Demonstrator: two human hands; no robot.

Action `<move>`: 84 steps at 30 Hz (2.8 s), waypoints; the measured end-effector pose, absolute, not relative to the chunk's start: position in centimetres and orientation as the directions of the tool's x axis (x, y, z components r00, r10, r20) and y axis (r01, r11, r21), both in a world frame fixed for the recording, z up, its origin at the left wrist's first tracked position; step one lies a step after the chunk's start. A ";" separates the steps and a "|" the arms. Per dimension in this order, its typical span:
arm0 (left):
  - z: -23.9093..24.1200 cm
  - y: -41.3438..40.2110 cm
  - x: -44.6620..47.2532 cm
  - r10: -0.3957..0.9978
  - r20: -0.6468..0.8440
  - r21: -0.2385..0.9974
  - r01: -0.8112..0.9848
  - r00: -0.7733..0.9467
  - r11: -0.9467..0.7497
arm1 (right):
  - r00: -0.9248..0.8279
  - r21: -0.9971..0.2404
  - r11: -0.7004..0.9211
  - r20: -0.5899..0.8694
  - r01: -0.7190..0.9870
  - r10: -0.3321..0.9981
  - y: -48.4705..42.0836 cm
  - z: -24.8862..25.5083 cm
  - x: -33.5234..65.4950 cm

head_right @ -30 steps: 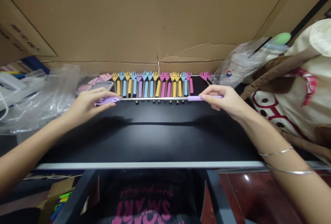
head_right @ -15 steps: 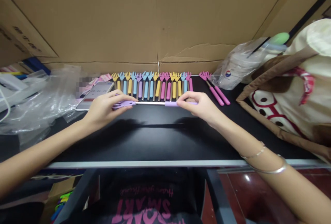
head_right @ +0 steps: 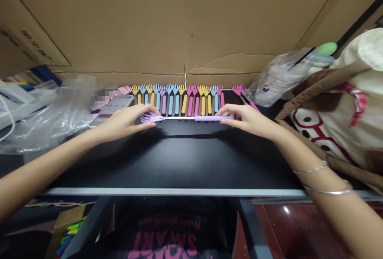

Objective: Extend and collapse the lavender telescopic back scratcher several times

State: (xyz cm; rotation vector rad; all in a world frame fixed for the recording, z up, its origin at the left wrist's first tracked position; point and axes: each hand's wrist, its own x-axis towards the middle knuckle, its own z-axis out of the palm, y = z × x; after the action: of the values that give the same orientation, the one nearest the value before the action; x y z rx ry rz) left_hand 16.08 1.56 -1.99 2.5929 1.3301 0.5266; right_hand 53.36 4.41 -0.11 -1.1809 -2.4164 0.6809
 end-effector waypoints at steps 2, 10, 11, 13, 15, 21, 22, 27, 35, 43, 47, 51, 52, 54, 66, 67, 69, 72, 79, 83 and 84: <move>-2.3 1.8 16.3 0.808 0.210 0.323 0.741 0.550 -0.589 | -0.594 -0.511 0.560 0.115 0.651 0.796 4.9 -0.9 53.9; -4.3 1.7 16.6 0.824 0.156 0.280 0.775 0.545 -0.566 | -0.622 -0.323 0.630 0.141 0.706 0.770 4.9 -3.5 54.1; -4.3 1.7 16.6 0.823 0.160 0.276 0.776 0.544 -0.567 | -0.621 -0.318 0.630 0.142 0.708 0.771 4.8 -3.6 54.1; -4.3 1.6 16.6 0.826 0.152 0.265 0.783 0.542 -0.563 | -0.622 -0.317 0.631 0.142 0.708 0.770 4.7 -3.7 54.2; -4.1 1.4 16.6 0.834 0.132 0.253 0.796 0.536 -0.551 | -0.627 -0.324 0.633 0.138 0.703 0.767 4.8 -3.8 54.3; -3.9 1.2 16.6 0.851 0.122 0.197 0.828 0.510 -0.525 | -0.639 -0.355 0.627 0.097 0.694 0.763 5.4 -4.1 55.1; -4.0 1.2 16.5 0.852 0.126 0.185 0.832 0.508 -0.523 | -0.640 -0.361 0.624 0.090 0.693 0.763 5.5 -4.1 55.2; -4.0 1.4 16.2 0.849 0.150 0.125 0.842 0.507 -0.525 | -0.642 -0.376 0.611 0.051 0.697 0.765 5.3 -3.6 55.4; -4.0 1.1 16.0 0.855 0.165 0.048 0.862 0.492 -0.505 | -0.619 -0.377 0.571 -0.008 0.729 0.785 4.9 -3.0 55.2; -3.9 0.8 16.3 0.852 0.175 0.019 0.863 0.494 -0.504 | -0.596 -0.373 0.539 -0.049 0.756 0.802 5.1 -3.1 55.4; -3.9 0.8 16.3 0.851 0.176 0.013 0.864 0.494 -0.504 | -0.590 -0.381 0.528 -0.061 0.759 0.805 5.0 -3.0 55.3; -4.0 0.7 16.3 0.847 0.182 -0.005 0.862 0.499 -0.507 | -0.584 -0.380 0.522 -0.063 0.764 0.809 4.8 -2.9 55.2; -4.0 0.7 16.3 0.848 0.183 -0.009 0.863 0.498 -0.505 | -0.581 -0.378 0.519 -0.063 0.766 0.811 4.8 -2.9 55.1; -3.9 0.6 16.3 0.850 0.183 -0.019 0.867 0.493 -0.499 | -0.577 -0.377 0.515 -0.064 0.770 0.815 4.8 -3.0 55.1; -3.9 0.6 16.4 0.848 0.181 -0.017 0.863 0.499 -0.505 | -0.577 -0.335 0.523 -0.080 0.784 0.813 4.2 -1.9 55.5; -3.9 0.6 16.4 0.848 0.182 -0.019 0.864 0.498 -0.503 | -0.576 -0.314 0.530 -0.071 0.788 0.814 4.1 -1.6 55.5; -3.9 0.6 16.4 0.847 0.186 -0.018 0.864 0.497 -0.503 | -0.571 -0.252 0.551 -0.011 0.796 0.821 3.8 -1.0 55.3; -3.9 0.6 16.4 0.844 0.186 -0.020 0.860 0.504 -0.510 | -0.608 -0.132 0.621 0.131 0.772 0.783 3.3 -0.3 54.0; -4.2 0.8 16.3 0.831 0.199 -0.036 0.852 0.519 -0.523 | -0.808 0.153 0.796 0.191 0.585 0.557 3.2 -0.8 48.4; -4.4 1.0 16.2 0.824 0.210 -0.041 0.847 0.526 -0.531 | -0.836 0.215 0.808 0.149 0.548 0.527 3.7 -1.7 45.9; -4.5 1.0 16.1 0.823 0.209 -0.041 0.846 0.528 -0.532 | -0.837 0.223 0.807 0.139 0.546 0.528 3.8 -1.9 45.4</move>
State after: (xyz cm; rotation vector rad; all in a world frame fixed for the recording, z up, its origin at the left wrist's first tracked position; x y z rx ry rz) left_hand 16.14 1.00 -4.47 2.8636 1.5735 0.2700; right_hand 45.37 3.79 -1.86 -0.8694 -2.9193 -0.3935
